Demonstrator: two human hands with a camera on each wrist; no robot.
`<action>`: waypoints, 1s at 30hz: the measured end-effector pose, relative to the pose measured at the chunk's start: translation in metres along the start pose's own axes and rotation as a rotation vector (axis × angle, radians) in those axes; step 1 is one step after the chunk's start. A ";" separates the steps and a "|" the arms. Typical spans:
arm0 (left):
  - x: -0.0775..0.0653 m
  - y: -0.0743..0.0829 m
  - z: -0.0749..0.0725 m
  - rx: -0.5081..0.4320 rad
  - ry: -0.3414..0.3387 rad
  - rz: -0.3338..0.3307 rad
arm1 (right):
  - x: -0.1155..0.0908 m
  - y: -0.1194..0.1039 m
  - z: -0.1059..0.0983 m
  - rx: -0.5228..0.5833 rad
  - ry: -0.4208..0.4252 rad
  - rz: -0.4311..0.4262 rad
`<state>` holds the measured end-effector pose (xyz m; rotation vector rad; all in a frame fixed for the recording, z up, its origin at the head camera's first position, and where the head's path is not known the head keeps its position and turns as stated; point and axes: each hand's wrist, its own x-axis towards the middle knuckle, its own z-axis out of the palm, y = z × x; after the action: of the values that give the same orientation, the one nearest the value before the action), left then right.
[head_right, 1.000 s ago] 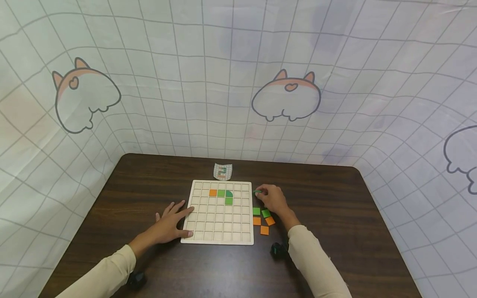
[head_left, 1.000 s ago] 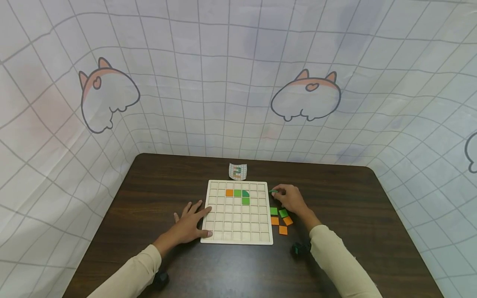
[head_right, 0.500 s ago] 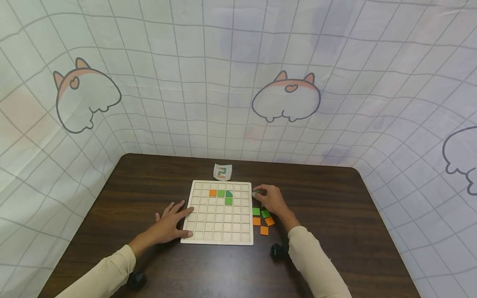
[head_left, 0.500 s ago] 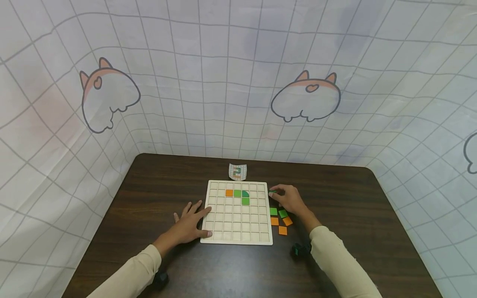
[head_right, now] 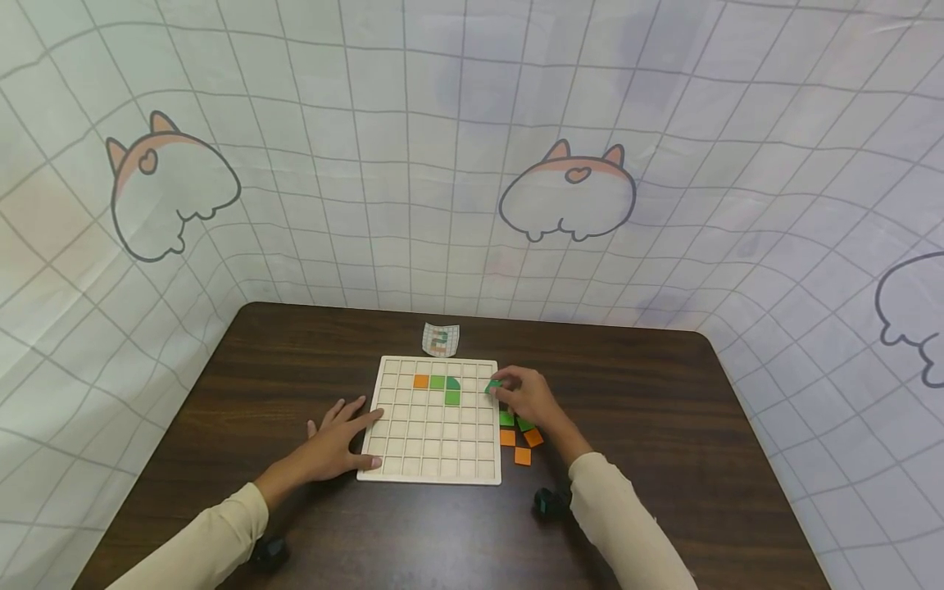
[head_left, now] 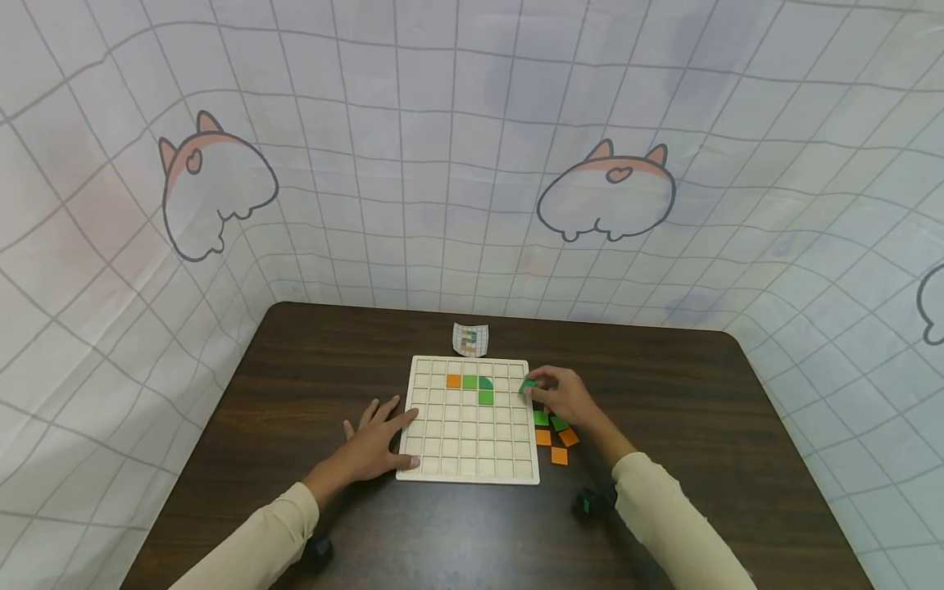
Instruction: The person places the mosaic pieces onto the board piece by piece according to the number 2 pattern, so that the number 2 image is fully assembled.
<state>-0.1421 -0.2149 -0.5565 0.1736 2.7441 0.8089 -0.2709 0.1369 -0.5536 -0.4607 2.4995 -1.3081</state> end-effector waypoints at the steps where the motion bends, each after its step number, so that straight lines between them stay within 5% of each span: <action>1: 0.000 0.000 0.000 0.001 0.000 -0.001 | 0.000 0.000 0.001 0.004 -0.002 0.000; 19: 0.000 0.000 -0.001 0.005 -0.004 -0.002 | -0.007 -0.005 0.016 0.207 -0.091 0.021; 30: 0.001 -0.001 0.000 0.010 0.001 -0.002 | -0.006 -0.008 0.029 0.158 -0.152 0.001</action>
<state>-0.1428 -0.2156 -0.5577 0.1728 2.7491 0.7956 -0.2535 0.1134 -0.5618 -0.5025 2.2528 -1.4015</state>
